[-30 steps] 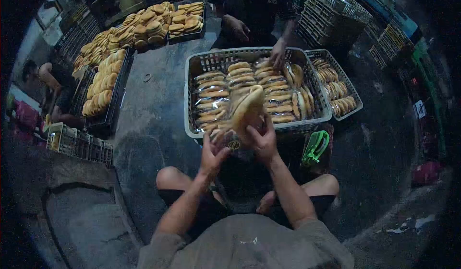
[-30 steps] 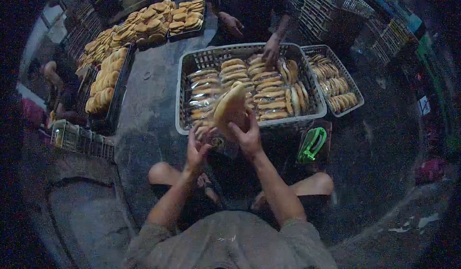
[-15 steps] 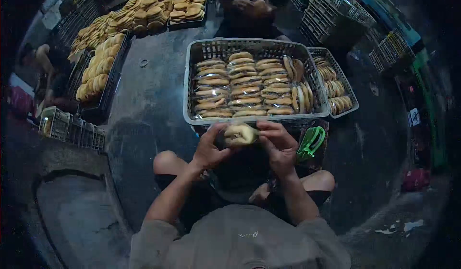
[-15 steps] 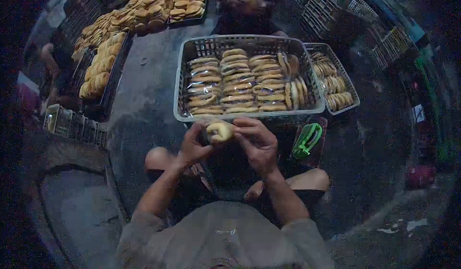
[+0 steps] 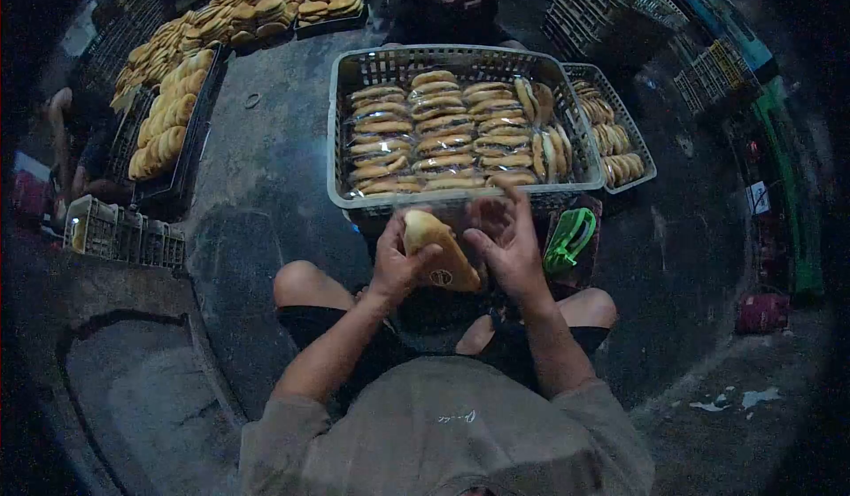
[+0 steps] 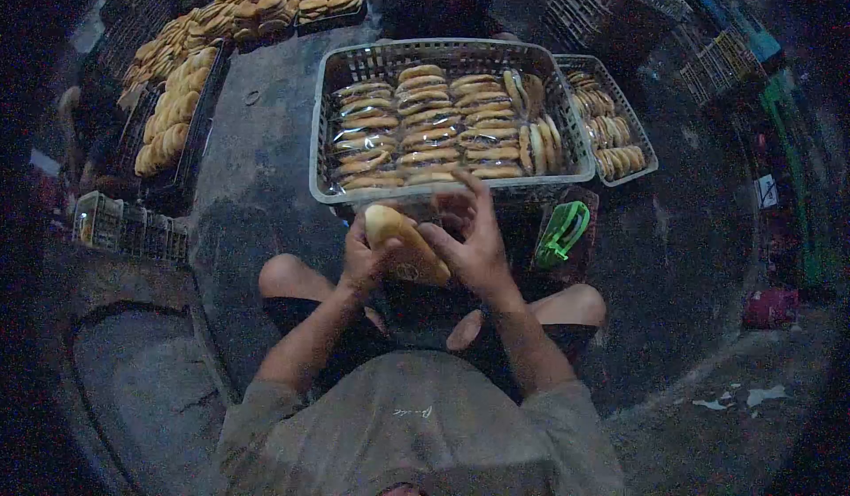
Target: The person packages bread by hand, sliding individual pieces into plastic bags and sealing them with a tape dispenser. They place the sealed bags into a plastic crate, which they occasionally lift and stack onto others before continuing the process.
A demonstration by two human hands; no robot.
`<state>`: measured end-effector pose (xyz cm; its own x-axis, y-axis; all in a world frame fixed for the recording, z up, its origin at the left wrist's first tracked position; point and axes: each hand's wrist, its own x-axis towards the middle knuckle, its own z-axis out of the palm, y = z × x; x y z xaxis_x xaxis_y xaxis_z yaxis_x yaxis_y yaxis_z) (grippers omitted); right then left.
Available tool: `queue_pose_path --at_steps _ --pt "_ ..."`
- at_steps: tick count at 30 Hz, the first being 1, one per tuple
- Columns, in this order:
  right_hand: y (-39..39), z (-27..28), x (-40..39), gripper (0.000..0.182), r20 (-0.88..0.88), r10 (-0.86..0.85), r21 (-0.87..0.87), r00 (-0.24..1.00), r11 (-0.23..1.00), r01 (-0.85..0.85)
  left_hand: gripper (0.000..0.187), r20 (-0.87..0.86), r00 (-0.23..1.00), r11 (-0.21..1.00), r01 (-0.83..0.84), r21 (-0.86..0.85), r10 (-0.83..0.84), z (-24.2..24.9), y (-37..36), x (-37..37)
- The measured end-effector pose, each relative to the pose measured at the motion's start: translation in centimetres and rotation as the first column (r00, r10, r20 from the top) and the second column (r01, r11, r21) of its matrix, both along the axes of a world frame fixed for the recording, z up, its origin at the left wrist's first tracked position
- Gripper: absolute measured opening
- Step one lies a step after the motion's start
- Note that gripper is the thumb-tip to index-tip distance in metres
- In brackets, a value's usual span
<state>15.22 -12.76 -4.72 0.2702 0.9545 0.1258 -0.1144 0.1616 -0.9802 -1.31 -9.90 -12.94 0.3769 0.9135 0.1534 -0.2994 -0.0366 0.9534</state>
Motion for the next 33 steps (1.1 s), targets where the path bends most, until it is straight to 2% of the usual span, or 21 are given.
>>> queue_pose_path --at_steps 1,2,3,5,6,7,10,11,13,15,17,19,21,22,24,26,28,29,31,32,33 --pt "-0.5 -1.0 0.2 0.02 -0.001 0.006 0.0 1.0 1.0 -0.006 0.058 0.122 0.99 0.995 -0.057 -0.076 0.066 -0.4 -0.2 0.3" --pt "-1.2 -2.3 0.8 0.022 0.103 0.071 -0.121 0.992 0.991 -0.058 0.059 0.237 0.961 0.982 -0.105 -0.158 0.141 -0.5 -0.3 0.6" --pt "-1.8 -3.5 1.0 0.024 0.196 0.145 -0.245 0.97 0.965 -0.095 0.059 0.235 0.961 0.981 -0.11 -0.159 0.146 -0.6 -0.4 0.7" --pt "-2.2 -4.6 0.5 0.022 0.195 0.145 -0.284 0.97 0.955 -0.086 0.061 0.246 0.925 0.923 -0.2 -0.329 0.288 -0.2 -0.7 1.2" --pt "-2.2 -4.9 0.1 0.02 0.203 0.082 -0.239 0.976 0.971 -0.032 0.053 0.187 0.929 0.918 -0.253 -0.305 0.318 -0.1 -0.9 1.5" --pt "-2.1 -5.1 -0.3 0.019 0.208 0.017 -0.19 0.978 0.981 0.023 0.053 0.187 0.93 0.919 -0.251 -0.303 0.315 -0.3 -0.8 1.5" --pt "-1.7 -5.8 -1.0 0.019 0.2 -0.049 -0.121 0.978 0.99 0.075 0.045 0.134 0.93 0.924 -0.307 -0.229 0.342 -0.6 -0.4 1.6" --pt "-1.6 -6.0 -1.0 0.019 0.199 -0.048 -0.12 0.979 0.99 0.073 0.041 0.145 0.921 0.917 -0.323 -0.236 0.362 -0.3 -0.4 1.7" --pt "-1.4 -6.4 -1.0 0.022 0.31 -0.077 -0.124 0.948 0.985 0.12 0.038 0.152 0.911 0.907 -0.342 -0.245 0.384 -0.3 -0.4 1.6" --pt "-1.3 -6.3 -0.9 0.023 0.259 -0.073 -0.154 0.963 0.981 0.116 0.031 0.026 0.899 0.892 -0.428 -0.147 0.436 -0.8 -0.2 1.1" --pt "-1.2 -6.4 -0.7 0.024 0.206 -0.072 -0.184 0.976 0.977 0.111 0.031 0.024 0.885 0.881 -0.459 -0.117 0.464 0.1 -0.2 1.1" --pt "-1.0 -6.7 -0.6 0.024 0.225 -0.124 -0.127 0.966 0.98 0.156 0.03 0.022 0.872 0.869 -0.486 -0.087 0.49 0.3 -0.3 1.3" --pt "-0.8 -6.7 -0.5 0.025 0.261 -0.136 -0.105 0.956 0.98 0.169 0.032 0.186 0.828 0.826 -0.451 -0.337 0.528 0.0 -0.3 1.5" --pt "-0.7 -6.7 -0.4 0.026 0.299 -0.149 -0.08 0.943 0.98 0.181 0.032 0.187 0.83 0.828 -0.449 -0.335 0.526 0.9 -0.3 1.6" --pt "-0.8 -7.0 0.1 0.028 0.327 -0.119 -0.105 0.938 0.981 0.161 0.038 0.283 0.879 0.881 -0.258 -0.396 0.384 3.4 -0.4 1.6" --pt "-1.1 -6.9 0.5 0.03 0.353 -0.083 -0.137 0.932 0.981 0.139 0.041 0.236 0.913 0.906 -0.24 -0.349 0.333 2.5 -0.4 1.2" --pt "-1.2 -6.4 0.8 0.029 0.226 -0.005 -0.203 0.974 0.978 0.052 0.044 0.185 0.942 0.929 -0.217 -0.301 0.28 2.5 -0.6 0.9" --pt "-1.1 -6.3 0.9 0.029 0.224 -0.009 -0.203 0.975 0.977 0.056 0.046 0.198 0.946 0.932 -0.19 -0.308 0.258 3.0 -0.9 0.8" --pt "-0.6 -6.1 1.6 0.027 -0.028 0.262 -0.36 0.965 0.897 -0.254 0.047 0.215 0.949 0.938 -0.156 -0.311 0.229 3.7 -0.8 0.9" --pt "-0.3 -6.1 2.1 0.027 -0.028 0.257 -0.361 0.966 0.898 -0.249 0.047 0.258 0.95 0.929 -0.074 -0.362 0.176 3.9 -0.8 0.8" --pt "-0.1 -6.4 2.8 0.026 -0.022 0.373 -0.394 0.928 0.849 -0.351 0.047 0.301 0.946 0.913 0.01 -0.409 0.124 4.0 -0.8 0.6"
